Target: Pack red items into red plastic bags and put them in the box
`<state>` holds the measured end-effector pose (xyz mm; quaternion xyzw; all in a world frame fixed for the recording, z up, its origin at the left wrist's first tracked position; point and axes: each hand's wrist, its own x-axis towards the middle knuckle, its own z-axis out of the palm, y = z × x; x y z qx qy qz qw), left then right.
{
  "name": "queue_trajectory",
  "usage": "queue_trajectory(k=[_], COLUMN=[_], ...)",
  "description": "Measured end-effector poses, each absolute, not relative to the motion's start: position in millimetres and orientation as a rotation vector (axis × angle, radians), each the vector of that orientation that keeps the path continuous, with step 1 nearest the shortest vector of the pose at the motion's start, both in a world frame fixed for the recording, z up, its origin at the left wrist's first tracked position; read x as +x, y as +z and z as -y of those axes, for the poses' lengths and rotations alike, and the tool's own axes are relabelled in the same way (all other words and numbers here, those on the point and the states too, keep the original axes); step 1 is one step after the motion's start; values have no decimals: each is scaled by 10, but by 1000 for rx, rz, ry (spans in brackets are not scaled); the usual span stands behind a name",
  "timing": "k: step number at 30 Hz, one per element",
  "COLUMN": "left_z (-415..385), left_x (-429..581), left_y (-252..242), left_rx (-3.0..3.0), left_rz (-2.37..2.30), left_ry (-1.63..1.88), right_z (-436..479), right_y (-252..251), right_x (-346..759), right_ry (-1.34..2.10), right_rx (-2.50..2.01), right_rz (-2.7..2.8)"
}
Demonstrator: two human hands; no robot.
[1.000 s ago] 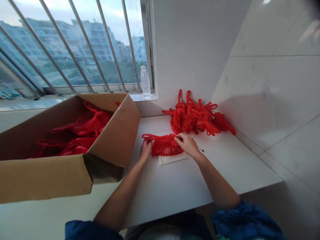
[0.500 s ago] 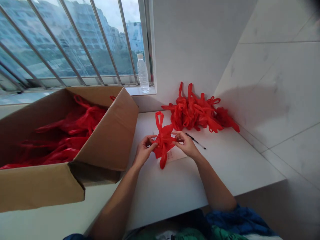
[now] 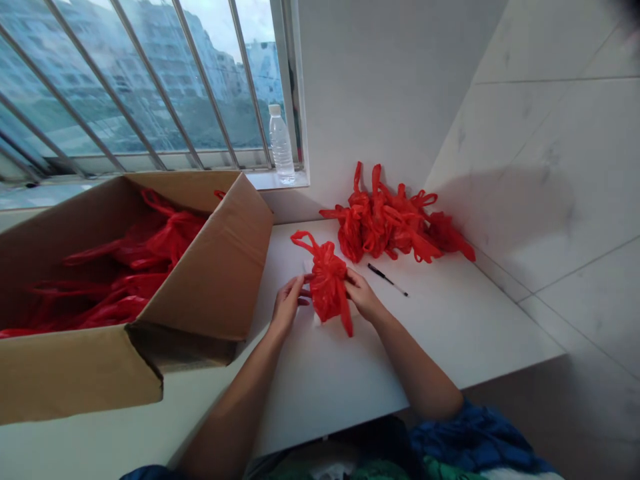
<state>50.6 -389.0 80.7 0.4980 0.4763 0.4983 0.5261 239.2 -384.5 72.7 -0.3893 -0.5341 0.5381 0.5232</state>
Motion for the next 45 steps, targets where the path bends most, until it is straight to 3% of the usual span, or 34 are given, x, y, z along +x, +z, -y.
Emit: queue_trajectory(k=[5, 16, 20, 24, 30, 34, 38, 41, 45], left_z=[3863, 3899, 3849, 3829, 3920, 3876, 3730, 3687, 3801], left_x=[545, 500, 390, 369, 558, 548, 408, 375, 478], left_y=[745, 780, 717, 654, 657, 600, 523, 527, 617], left_rx=[1094, 985, 1226, 1551, 1685, 1484, 1255, 1166, 1376], left_rz=[-1165, -867, -1221, -1597, -1305, -1286, -1539, -1469, -1273], left_ry=[1188, 1104, 1028, 1114, 1229, 1209, 1557, 1798, 1656], right_z=[3810, 3773, 3773, 3745, 3820, 3880, 3879, 3865, 3837], right_y=[689, 807, 794, 776, 788, 816, 919, 955, 859], right_x=[2444, 2624, 2752, 2847, 2728, 2630, 2704, 2814, 2864], right_ry=[1461, 1320, 1234, 986, 553, 607, 578, 474, 482], right_rx=[-900, -1000, -998, -1148, -1377, -1296, -1059, -1054, -1162], right_rz=[1096, 1168, 1340, 1426, 1644, 1865, 1881, 1871, 1904])
